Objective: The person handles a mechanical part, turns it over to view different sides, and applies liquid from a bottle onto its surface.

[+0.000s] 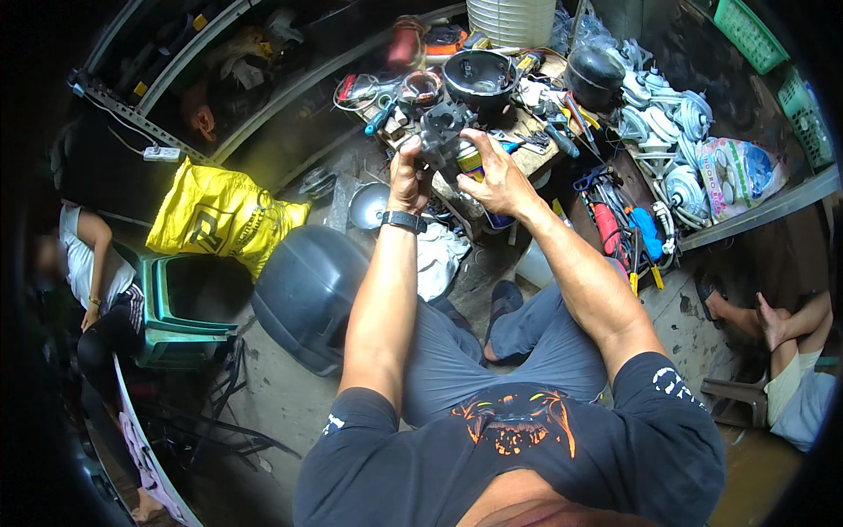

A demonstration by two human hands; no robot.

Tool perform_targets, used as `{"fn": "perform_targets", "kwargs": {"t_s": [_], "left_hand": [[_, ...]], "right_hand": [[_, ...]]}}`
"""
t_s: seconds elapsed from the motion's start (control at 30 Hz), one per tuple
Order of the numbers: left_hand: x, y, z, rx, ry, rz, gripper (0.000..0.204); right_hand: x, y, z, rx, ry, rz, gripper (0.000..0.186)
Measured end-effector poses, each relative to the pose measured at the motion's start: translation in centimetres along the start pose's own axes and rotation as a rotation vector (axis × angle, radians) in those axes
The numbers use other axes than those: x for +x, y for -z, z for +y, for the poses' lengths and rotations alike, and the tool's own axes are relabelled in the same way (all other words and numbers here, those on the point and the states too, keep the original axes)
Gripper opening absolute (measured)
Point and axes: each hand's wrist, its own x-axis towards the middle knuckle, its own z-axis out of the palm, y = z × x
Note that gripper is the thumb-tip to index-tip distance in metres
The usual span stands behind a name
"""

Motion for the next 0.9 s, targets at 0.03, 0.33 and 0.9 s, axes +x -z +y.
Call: {"fn": "perform_targets", "kwargs": {"t_s": [0.03, 0.33, 0.9], "left_hand": [[0.1, 0.5, 0.1, 0.013, -0.002, -0.017, 0.049], [-0.7, -1.8, 0.4, -0.085, -0.006, -0.111, 0.048], [-0.8, -1.6, 0.7, -0.111, 0.014, -0.111, 0.046]], "right_hand": [[-0.1, -0.2, -0.1, 0.025, 0.028, 0.017, 0.071], [-0.6, 0.5, 0.0, 0.029, 0.005, -0.002, 0.068], [-0.5, 1.3, -1.6, -0.001, -0.087, -0.071, 0.072]]}}
